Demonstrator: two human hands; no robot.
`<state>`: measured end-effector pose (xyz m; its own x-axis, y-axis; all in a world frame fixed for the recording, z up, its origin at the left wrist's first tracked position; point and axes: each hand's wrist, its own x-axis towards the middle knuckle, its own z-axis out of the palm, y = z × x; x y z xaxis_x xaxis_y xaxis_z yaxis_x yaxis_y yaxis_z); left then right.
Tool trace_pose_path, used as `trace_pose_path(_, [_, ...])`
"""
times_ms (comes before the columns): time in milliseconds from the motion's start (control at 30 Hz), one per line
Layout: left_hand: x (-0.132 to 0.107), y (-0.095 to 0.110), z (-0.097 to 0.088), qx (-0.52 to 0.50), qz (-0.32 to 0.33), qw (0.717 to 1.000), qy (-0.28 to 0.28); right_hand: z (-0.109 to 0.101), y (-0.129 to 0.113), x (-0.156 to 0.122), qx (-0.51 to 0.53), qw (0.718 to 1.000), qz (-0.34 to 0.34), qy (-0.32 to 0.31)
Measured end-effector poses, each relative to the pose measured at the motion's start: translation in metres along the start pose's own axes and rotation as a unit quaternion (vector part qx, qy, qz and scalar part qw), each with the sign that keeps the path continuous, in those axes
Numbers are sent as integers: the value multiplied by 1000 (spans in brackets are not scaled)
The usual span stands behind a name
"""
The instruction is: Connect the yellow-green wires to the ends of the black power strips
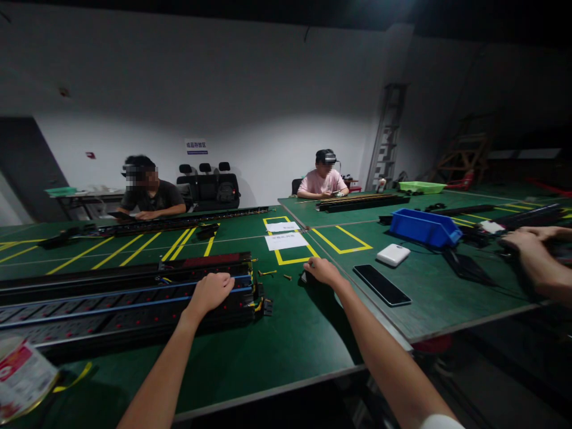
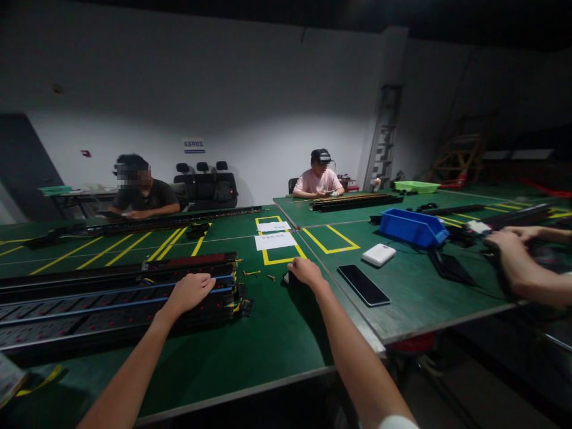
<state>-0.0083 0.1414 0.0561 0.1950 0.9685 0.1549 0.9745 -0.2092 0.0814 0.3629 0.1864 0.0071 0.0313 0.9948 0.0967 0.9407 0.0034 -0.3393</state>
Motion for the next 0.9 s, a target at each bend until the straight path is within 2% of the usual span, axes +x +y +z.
trace_pose_path(367, [1,-1,2,14,3,1000,3,-5,4,-1,-18,996,82,25])
trace_pose_path(667, [0,-1,2,3,6,1000,5,2,2,0,17,999,45,11])
trace_pose_path(900, [0,-1,1,1,3,1000,5,10,11,8,61,998,27,13])
